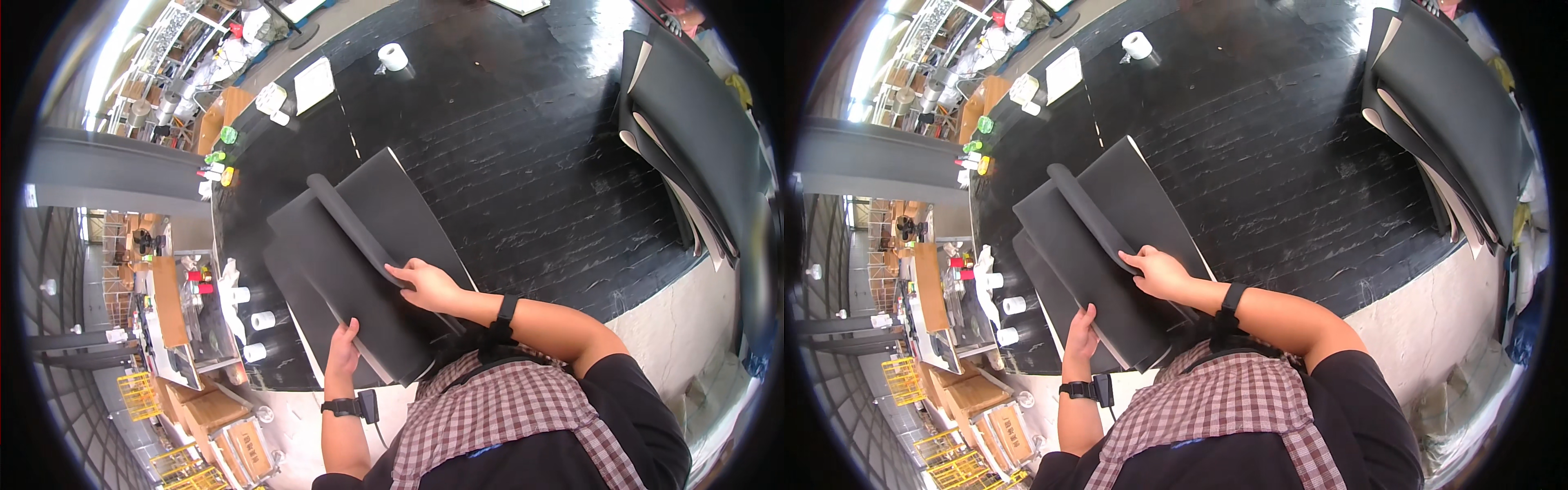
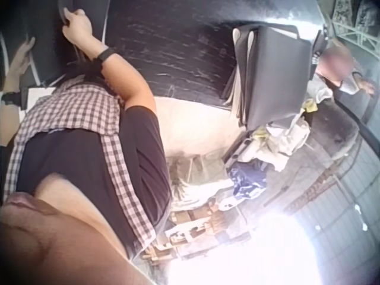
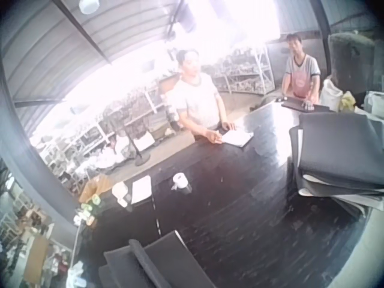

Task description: The person organizes black foam sheets on a table by flipping them over and stacking them into separate piles.

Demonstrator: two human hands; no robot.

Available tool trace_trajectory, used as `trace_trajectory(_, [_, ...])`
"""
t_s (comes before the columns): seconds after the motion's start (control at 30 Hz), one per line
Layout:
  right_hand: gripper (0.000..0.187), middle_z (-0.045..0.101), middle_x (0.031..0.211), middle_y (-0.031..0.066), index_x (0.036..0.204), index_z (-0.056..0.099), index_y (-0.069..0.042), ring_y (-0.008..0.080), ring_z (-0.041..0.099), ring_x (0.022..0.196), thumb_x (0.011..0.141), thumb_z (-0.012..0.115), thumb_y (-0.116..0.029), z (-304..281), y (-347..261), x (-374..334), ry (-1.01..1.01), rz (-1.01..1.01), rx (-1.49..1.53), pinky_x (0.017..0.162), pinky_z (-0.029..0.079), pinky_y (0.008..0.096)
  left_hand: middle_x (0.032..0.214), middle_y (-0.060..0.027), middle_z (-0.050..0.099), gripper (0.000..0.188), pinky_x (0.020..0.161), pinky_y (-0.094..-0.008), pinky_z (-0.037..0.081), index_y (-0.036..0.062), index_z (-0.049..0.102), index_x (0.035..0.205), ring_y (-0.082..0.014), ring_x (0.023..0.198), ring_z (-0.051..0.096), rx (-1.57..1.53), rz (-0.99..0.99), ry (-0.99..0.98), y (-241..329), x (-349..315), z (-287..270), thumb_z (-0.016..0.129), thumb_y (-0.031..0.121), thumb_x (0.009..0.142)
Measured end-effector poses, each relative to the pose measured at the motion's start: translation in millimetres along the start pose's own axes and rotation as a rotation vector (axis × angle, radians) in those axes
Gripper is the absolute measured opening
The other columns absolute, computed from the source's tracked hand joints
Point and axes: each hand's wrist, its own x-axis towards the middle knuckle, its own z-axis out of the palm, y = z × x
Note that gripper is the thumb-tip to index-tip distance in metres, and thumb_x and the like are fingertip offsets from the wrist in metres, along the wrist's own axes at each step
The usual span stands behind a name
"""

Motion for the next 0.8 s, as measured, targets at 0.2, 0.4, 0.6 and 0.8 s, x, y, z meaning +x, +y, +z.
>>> trace_trajectory(0.2, [0.051, 0.052, 0.111, 0.0143, 0.125, 0.055, -0.015, 0.0315, 0.045, 0.111, 0.075, 0.062, -0.008, -9, 19, -5, 0.172, 0.007, -0.048, 0.094, 0.039, 0.0391, 0.123, -0.0092, 0.055, 0.054, 0.092, -0.0376, 0.047, 0.003, 0.039, 0.131, -0.0228, 0.111, 0.055, 0.001, -0.025, 0.018, -3, -1, -4, 0.058, 0.031, 0.09])
trace_trajectory(0.4, [0.05, 0.05, 0.124, 0.0225, 0.127, 0.049, -0.006, 0.0347, 0.049, 0.114, 0.081, 0.06, -0.022, -15, 53, -11, 0.18, 0.228, 0.102, 0.097, 0.04, 0.038, 0.121, -0.0094, 0.055, 0.055, 0.092, -0.0374, 0.047, 0.0021, 0.039, 0.131, -0.0228, 0.11, 0.055, -0.001, 0.003, 0.017, -3, -2, 2, 0.059, 0.032, 0.089])
trace_trajectory(0.6, [0.045, 0.062, 0.111, 0.0172, 0.124, 0.05, 0.004, 0.0236, 0.061, 0.1, 0.086, 0.057, -0.02, -40, 61, -35, 0.011, 0.468, 0.577, 0.087, 0.049, 0.0331, 0.119, -0.0102, 0.055, 0.052, 0.091, -0.0363, 0.046, 0.0, 0.042, 0.127, -0.022, 0.108, 0.055, 0.024, -0.019, 0.083, -3, -3, 2, 0.057, 0.033, 0.09])
trace_trajectory(0.8, [0.04, 0.064, 0.098, 0.0155, 0.109, 0.059, 0.007, 0.0198, 0.065, 0.087, 0.086, 0.056, -0.025, -56, 51, -54, -0.222, 0.583, 0.442, 0.063, 0.056, 0.0291, 0.118, -0.0102, 0.056, 0.048, 0.092, -0.0353, 0.044, -0.0018, 0.045, 0.124, -0.0207, 0.108, 0.054, 0.016, 0.021, 0.122, -6, 0, 0, 0.055, 0.032, 0.092])
